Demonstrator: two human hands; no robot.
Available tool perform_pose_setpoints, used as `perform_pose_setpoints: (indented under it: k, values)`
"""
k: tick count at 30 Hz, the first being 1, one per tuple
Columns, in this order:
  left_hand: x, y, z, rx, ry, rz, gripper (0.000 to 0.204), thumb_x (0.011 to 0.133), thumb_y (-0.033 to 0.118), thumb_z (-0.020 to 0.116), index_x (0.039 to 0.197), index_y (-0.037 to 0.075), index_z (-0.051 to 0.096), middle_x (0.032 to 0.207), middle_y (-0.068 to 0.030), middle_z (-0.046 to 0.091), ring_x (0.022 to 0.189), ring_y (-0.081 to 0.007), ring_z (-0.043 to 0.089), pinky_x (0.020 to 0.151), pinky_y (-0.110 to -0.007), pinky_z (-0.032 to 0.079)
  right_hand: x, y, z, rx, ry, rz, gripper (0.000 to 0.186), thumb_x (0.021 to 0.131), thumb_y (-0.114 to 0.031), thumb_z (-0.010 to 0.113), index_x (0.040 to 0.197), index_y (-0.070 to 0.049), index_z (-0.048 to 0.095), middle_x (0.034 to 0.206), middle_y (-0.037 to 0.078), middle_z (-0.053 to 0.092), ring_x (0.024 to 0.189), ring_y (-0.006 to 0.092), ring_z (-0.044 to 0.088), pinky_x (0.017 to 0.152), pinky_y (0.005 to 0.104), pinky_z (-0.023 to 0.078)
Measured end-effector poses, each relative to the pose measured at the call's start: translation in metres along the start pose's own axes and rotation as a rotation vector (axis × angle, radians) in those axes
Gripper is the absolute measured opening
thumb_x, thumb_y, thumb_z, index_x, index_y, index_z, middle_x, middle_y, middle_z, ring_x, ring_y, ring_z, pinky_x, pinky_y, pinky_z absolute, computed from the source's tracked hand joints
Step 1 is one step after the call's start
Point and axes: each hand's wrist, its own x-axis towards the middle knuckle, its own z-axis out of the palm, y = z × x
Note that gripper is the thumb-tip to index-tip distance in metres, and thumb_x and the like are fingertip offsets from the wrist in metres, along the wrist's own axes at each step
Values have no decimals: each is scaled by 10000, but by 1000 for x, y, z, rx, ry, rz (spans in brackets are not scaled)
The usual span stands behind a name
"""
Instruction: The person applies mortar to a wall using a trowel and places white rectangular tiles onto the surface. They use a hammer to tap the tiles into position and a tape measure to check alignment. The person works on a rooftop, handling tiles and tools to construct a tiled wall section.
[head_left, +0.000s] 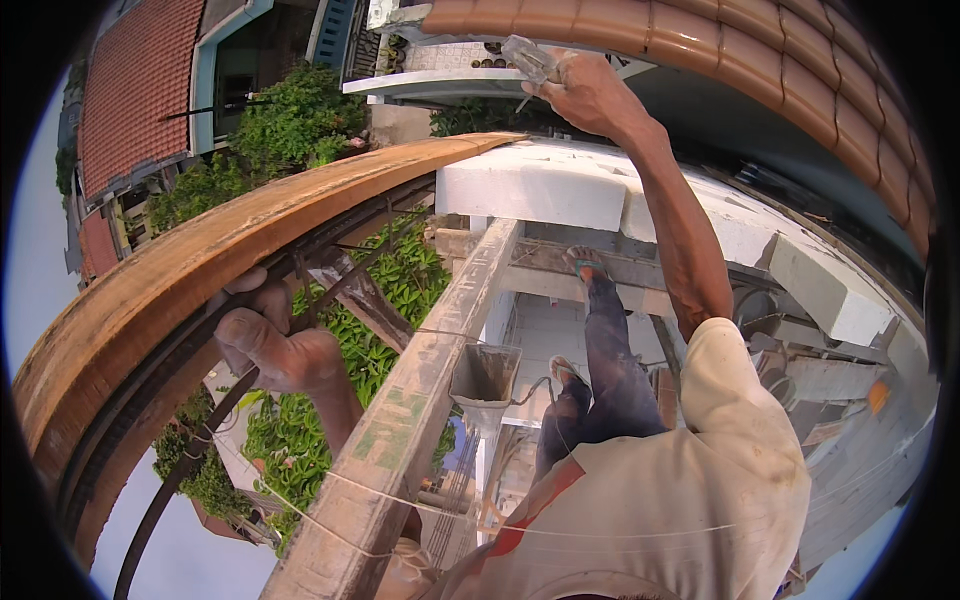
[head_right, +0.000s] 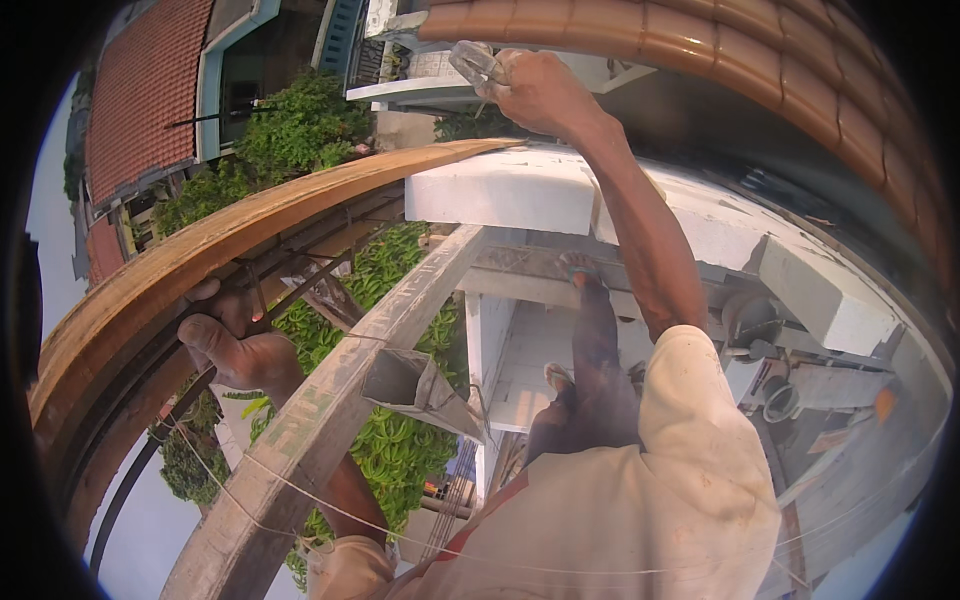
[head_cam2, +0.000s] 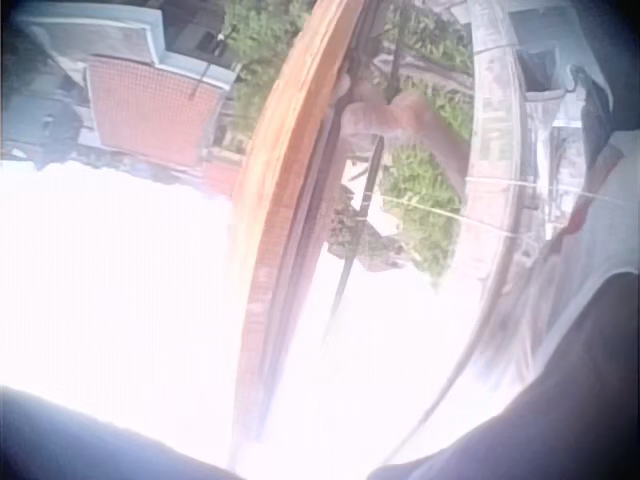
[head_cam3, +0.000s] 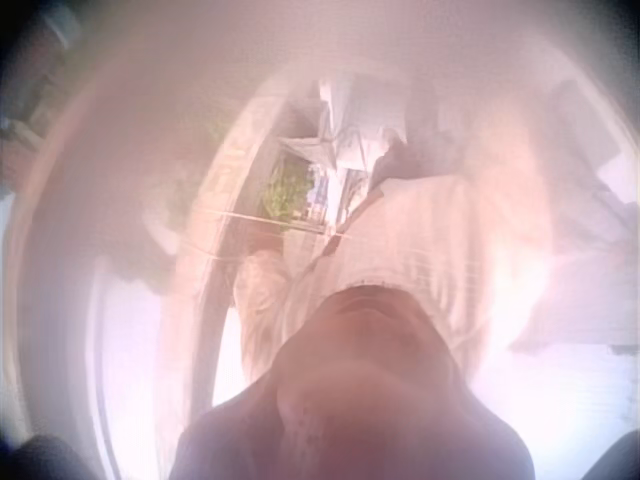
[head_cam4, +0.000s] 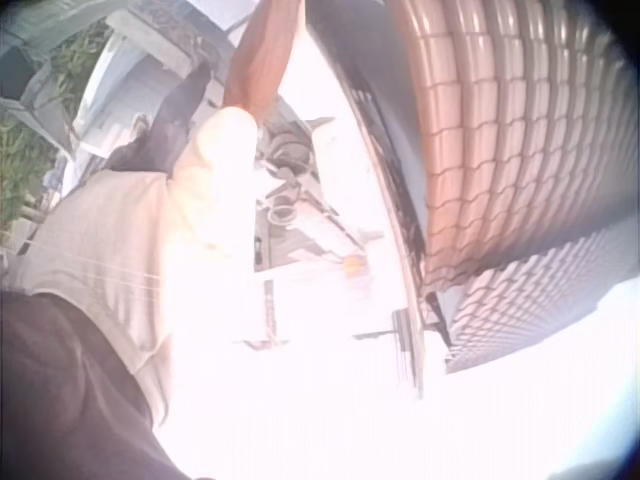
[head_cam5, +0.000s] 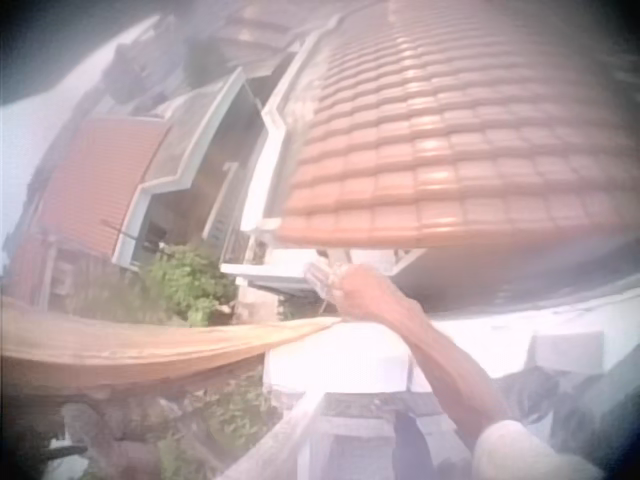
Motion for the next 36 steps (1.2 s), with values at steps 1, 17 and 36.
perform_pose_setpoints:
  k: [1,17,36]
  values:
    - [0,-3,0,-17,0,-18,517,1080,469,485,1022,-18,645,562,24,427,540,-51,337,530,-218,243,-18,-15,-18,58,-18,120,458,954,-373,669,1226,-4,675,972,232,722,870,372,696,816,480,536]
    - [11,-31,-8,-114,-68,-27,314,973,316,690,1099,28,681,771,-1,517,683,-120,491,659,-298,404,-302,-28,-28,211,-270,376,422,865,-218,792,1159,49,651,911,168,710,805,267,658,770,433,521]
    - [-178,114,-59,-311,-48,307,363,962,363,701,765,89,565,735,-50,505,687,-187,463,612,-307,363,-470,26,22,425,-431,687,165,915,-148,689,860,2,648,657,57,629,501,143,553,467,323,425]
